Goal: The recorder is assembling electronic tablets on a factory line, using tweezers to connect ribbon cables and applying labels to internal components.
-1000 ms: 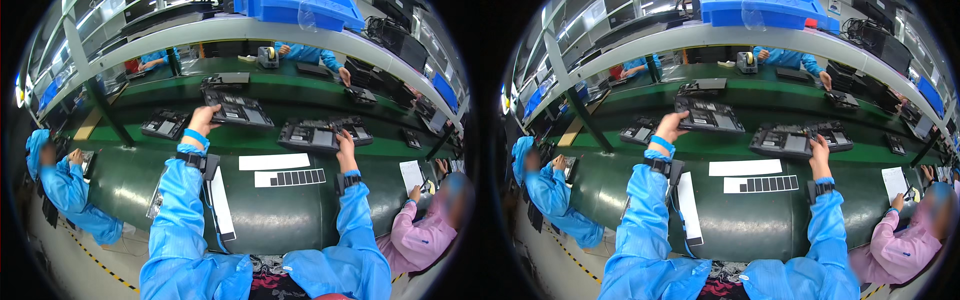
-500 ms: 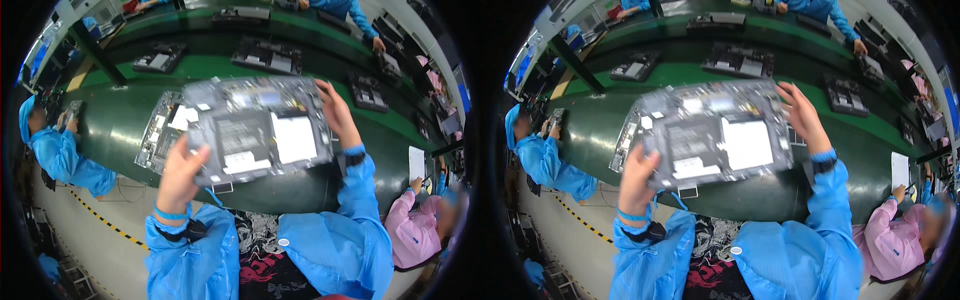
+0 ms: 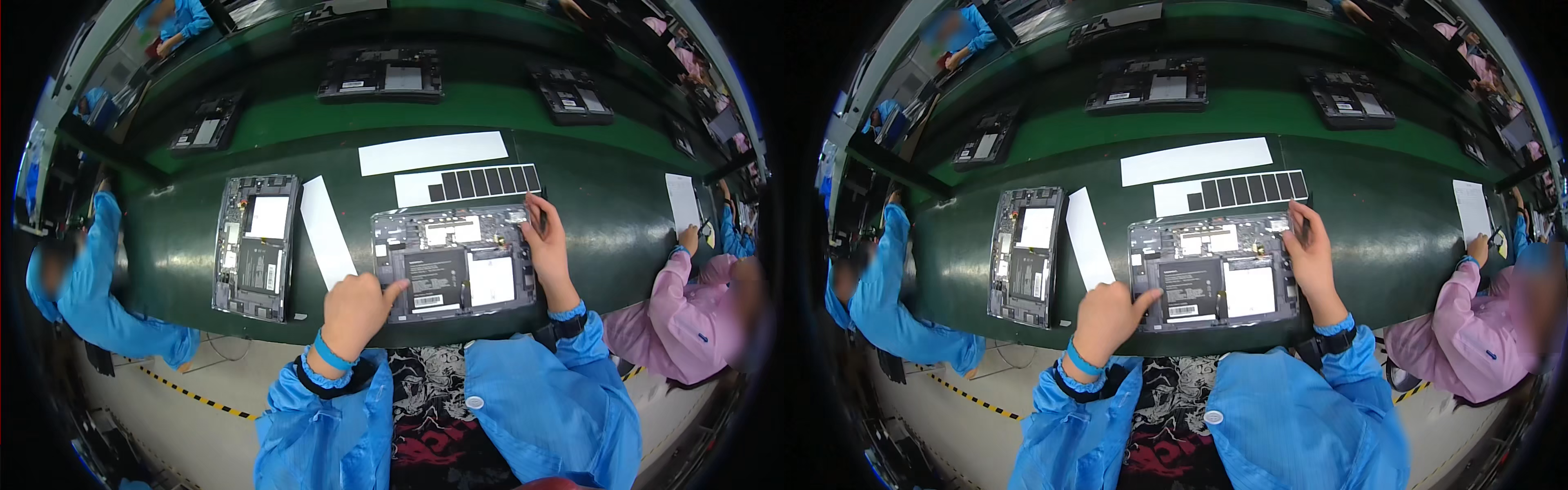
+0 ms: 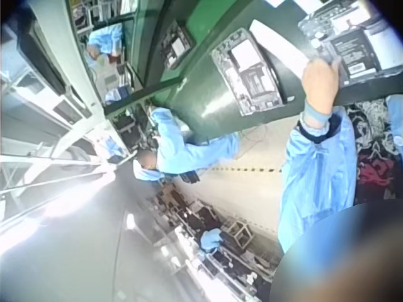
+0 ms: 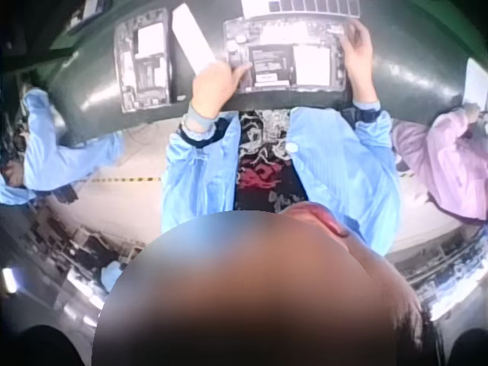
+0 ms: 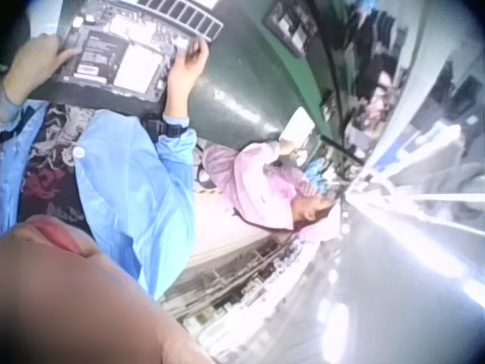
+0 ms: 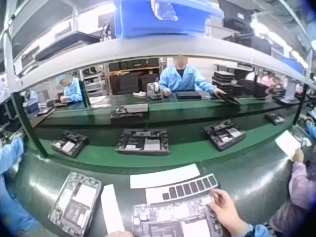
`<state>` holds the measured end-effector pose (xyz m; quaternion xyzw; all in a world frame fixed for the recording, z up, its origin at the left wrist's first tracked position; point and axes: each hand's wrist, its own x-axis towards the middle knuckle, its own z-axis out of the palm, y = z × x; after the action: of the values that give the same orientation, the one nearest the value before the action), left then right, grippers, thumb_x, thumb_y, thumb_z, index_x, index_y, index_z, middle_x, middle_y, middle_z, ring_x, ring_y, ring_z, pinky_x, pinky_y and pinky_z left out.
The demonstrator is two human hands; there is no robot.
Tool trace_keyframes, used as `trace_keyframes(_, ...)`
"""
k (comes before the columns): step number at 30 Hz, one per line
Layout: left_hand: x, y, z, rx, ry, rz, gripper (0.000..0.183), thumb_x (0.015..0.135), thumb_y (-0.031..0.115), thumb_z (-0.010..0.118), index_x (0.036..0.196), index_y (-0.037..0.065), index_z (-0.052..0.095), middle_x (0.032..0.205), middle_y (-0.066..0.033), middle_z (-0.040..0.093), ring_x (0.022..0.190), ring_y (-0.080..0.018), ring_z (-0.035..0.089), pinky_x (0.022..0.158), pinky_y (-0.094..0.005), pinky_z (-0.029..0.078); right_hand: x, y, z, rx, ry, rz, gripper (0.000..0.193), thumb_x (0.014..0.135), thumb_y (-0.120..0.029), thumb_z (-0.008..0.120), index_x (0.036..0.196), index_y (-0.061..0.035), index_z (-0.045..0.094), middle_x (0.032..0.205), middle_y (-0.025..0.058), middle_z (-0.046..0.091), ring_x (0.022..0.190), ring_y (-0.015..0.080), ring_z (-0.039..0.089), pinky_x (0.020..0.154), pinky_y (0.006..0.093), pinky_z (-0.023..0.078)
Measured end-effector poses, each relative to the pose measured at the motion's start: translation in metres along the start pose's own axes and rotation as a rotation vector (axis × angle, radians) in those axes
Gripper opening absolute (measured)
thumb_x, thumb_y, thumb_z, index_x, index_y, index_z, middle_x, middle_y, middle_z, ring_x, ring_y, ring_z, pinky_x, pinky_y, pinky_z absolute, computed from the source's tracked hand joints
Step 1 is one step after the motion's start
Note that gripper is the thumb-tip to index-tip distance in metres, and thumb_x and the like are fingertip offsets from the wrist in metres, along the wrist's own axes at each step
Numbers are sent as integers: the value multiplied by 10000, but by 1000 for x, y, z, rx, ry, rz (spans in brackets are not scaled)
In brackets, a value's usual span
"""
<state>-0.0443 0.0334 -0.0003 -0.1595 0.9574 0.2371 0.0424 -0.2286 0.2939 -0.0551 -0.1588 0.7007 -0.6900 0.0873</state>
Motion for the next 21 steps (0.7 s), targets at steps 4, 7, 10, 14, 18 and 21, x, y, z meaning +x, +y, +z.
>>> trace_keyframes(4,26,22,-30,116,217,103,492,818,474,671,658,10,630,598,-181,599,585,-365,621,542,-433,503,28,-54,16,-486,29,-207,238,950,-75,549,1158,37,576,1090,149,670,1048,195,627,894,284,461)
trace_keyframes(7,74,32,-37,-112,138,357,399,837,419,662,838,22,704,995,-242,650,996,-380,621,799,-451,507,54,-67,41,-102,-105,-71,326,997,-220,501,1133,60,599,946,156,696,855,148,665,754,253,499)
trace_keyframes(10,112,15,-2,31,291,610,461,852,442,637,1035,24,702,1284,-302,511,1244,-421,465,989,-450,421,73,-61,73,-159,-269,47,407,1016,-284,452,1171,69,582,923,184,695,754,142,660,714,248,505)
trace_keyframes(14,119,7,15,5,3,490,684,826,595,583,1268,73,592,1393,-289,419,1292,-421,418,1039,-502,373,89,-21,72,-215,-275,98,406,975,-293,533,1106,83,608,805,150,701,688,157,678,619,249,516)
trace_keyframes(18,118,9,10,18,0,456,720,832,594,585,1290,38,561,1384,-292,424,1249,-424,460,1046,-443,386,88,-26,71,-480,-175,14,247,872,-205,646,969,16,699,816,148,713,682,197,690,641,296,527)
trace_keyframes(21,118,17,10,63,-1,441,756,803,612,607,1289,36,561,1388,-274,428,1253,-424,447,1034,-444,397,89,-26,71,-534,-114,-128,211,818,-204,693,897,-11,724,789,144,710,697,206,688,651,307,521)
